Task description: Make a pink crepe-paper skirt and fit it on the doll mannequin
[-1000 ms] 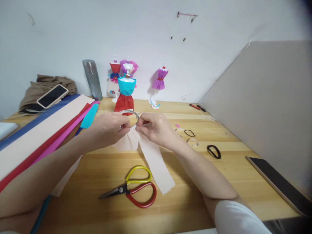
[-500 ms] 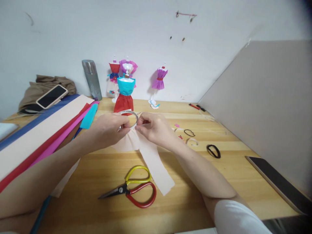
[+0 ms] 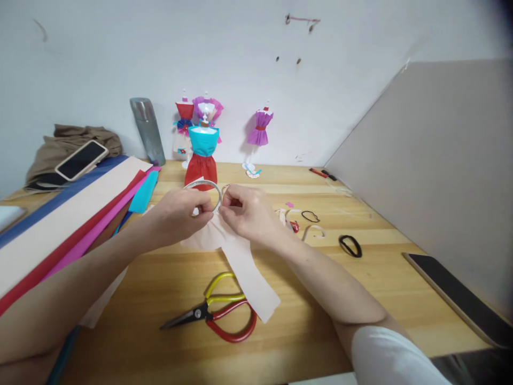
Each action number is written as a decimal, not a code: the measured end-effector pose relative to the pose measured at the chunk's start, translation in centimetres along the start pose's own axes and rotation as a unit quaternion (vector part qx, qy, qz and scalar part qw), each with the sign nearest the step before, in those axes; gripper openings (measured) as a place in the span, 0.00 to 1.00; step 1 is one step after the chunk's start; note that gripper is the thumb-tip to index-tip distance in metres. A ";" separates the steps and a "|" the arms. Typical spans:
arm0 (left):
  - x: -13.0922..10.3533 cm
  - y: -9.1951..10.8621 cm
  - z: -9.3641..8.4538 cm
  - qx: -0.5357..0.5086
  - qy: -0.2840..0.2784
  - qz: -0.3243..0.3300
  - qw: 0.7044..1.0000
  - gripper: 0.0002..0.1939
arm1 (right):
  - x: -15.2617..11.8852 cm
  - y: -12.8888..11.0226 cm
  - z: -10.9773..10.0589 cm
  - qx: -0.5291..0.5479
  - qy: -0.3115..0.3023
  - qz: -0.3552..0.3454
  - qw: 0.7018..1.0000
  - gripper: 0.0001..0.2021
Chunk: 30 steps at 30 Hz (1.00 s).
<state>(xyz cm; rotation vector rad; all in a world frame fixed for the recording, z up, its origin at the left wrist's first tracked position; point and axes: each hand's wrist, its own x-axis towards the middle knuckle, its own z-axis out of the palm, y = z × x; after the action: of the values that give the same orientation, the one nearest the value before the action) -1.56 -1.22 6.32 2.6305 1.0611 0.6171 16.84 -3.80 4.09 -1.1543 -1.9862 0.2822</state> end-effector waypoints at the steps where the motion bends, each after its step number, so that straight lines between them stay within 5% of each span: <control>1: 0.0 -0.1 -0.1 -0.005 -0.011 -0.014 1.000 0.10 | 0.1 0.0 -0.1 0.007 -0.010 0.001 1.000 0.07; 11: 0.0 -0.9 -0.8 -0.046 -0.002 -0.020 0.999 0.10 | 0.4 0.3 -2.1 0.045 -0.055 0.039 0.997 0.03; 30: -0.1 -0.4 -1.1 -0.011 0.003 0.002 1.000 0.10 | 0.3 0.2 -2.2 0.067 -0.099 0.029 0.992 0.06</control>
<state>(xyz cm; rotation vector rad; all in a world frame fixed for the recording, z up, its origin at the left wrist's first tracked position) -2.37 -0.90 7.11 2.6128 1.0456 0.6351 18.50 -3.86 5.56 -1.1348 -2.0709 0.5696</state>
